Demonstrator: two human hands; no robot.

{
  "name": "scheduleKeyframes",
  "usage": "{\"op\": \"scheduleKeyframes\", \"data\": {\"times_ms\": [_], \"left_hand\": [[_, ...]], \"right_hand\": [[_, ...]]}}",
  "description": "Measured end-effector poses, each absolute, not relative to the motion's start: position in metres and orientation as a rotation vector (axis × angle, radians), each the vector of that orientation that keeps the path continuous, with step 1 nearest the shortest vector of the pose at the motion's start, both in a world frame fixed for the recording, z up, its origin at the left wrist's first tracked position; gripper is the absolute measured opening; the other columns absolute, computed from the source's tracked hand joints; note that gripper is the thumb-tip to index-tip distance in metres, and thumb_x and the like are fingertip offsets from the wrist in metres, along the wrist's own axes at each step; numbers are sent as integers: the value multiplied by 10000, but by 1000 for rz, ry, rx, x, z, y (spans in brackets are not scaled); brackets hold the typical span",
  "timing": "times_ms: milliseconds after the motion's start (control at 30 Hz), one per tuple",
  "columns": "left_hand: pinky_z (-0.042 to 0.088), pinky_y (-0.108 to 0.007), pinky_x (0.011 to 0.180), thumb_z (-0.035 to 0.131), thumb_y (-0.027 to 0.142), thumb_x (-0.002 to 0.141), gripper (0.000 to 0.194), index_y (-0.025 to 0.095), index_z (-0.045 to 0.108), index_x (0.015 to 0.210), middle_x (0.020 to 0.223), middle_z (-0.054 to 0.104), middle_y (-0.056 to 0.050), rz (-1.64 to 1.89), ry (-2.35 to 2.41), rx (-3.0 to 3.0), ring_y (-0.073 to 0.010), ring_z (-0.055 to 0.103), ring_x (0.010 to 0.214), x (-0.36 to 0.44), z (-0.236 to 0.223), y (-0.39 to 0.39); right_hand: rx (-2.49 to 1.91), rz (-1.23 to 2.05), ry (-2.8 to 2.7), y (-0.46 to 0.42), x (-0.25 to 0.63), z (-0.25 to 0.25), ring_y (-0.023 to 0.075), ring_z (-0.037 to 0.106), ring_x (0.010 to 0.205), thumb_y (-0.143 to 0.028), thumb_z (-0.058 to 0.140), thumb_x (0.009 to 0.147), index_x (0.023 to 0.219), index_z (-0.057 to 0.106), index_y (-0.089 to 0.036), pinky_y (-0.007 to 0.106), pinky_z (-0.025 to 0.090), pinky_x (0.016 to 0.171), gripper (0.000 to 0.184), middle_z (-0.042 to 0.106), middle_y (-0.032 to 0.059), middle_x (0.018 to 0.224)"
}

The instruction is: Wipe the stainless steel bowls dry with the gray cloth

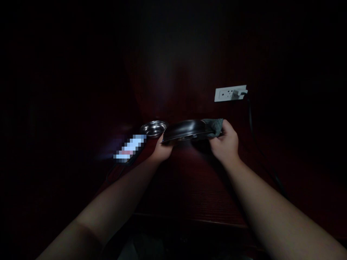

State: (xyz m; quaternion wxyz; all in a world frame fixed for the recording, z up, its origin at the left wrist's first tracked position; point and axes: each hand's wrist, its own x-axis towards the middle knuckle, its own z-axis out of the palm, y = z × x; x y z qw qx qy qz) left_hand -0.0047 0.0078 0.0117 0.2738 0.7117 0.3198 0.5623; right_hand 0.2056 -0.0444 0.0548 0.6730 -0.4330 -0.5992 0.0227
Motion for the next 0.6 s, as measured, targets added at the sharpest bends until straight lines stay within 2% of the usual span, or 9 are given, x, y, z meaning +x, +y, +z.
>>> {"op": "scheduleKeyframes", "data": {"times_ms": [133,300,433,600], "left_hand": [[411,-368,1001,606,293,809,402,214,512,1192,1173,614,-70,1546,848,1895,-194,572,1096,-4,14,6],[439,-380,962,648,346,774,512,194,453,1222,1175,605,-100,1551,737,1785,-208,582,1076,0,13,6],[465,-393,923,664,367,758,596,196,412,1270,1196,591,-126,1527,682,1759,-226,586,1073,1,8,6],[451,-422,947,685,367,738,631,195,419,1285,1194,601,-129,1486,697,1831,-243,577,1093,0,9,3]], "right_hand": [[-959,119,-1299,-40,207,53,201,604,668,-182,730,600,778,614,-224,333,497,604,216,640,5,738],[-942,326,-1107,-34,204,50,191,614,660,-204,754,583,778,615,-223,342,526,592,240,656,2,758],[-854,632,-969,-32,200,48,162,630,683,-192,746,593,872,625,-222,281,533,530,305,667,0,833],[-818,941,-917,-33,200,49,123,639,696,-147,755,564,866,636,-207,197,518,504,331,673,-1,891]]}}
